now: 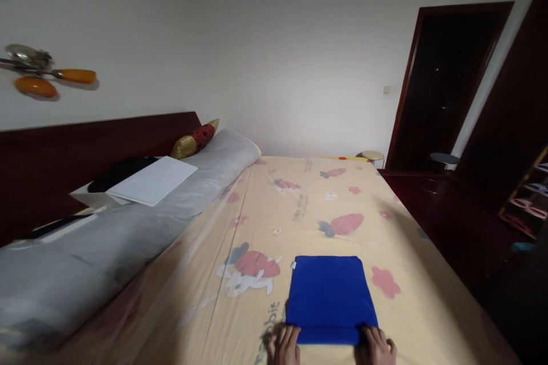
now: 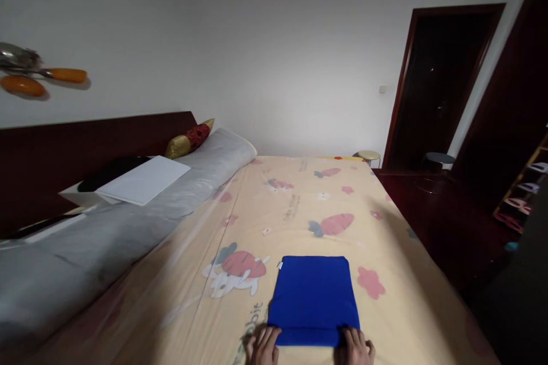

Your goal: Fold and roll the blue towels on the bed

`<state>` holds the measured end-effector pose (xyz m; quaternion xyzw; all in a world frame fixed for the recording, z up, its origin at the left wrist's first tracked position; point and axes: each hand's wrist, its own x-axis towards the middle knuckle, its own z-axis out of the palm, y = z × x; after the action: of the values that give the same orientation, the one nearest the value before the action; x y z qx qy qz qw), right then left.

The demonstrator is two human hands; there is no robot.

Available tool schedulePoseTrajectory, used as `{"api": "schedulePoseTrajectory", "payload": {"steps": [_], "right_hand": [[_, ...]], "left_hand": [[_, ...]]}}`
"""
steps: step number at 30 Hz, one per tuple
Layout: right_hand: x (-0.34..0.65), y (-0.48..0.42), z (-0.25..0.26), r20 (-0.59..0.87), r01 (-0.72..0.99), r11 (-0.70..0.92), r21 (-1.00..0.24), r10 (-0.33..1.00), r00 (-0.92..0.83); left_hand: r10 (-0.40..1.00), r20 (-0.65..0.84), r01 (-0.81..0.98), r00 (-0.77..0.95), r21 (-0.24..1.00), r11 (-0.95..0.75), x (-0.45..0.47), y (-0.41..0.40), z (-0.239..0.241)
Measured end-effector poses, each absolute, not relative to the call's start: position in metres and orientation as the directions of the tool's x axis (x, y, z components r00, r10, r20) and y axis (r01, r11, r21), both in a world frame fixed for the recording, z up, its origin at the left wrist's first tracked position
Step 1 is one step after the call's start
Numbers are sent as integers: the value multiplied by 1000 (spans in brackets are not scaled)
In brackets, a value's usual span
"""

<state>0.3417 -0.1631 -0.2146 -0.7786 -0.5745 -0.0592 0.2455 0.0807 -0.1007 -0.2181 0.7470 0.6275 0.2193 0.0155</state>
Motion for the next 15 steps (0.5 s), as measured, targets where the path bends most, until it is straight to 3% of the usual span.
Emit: {"api": "schedulePoseTrajectory", "payload": {"steps": [4, 8, 11, 15], "right_hand": [[354, -152, -180, 186, 923, -175, -342, 950, 249], [369, -151, -157, -28, 908, -156, -388, 987, 157], [378, -159, -155, -85, 902, -156, -402, 987, 133], [386, -170, -161, -158, 891, -167, -422, 981, 109]], "left_hand": [[977, 175, 904, 118, 388, -179, 85, -89, -189], [988, 9, 938, 157, 310, -152, 84, -89, -158], [977, -126, 955, 171, 266, -133, 79, -90, -144], [975, -173, 968, 140, 233, -98, 76, -93, -141]]}}
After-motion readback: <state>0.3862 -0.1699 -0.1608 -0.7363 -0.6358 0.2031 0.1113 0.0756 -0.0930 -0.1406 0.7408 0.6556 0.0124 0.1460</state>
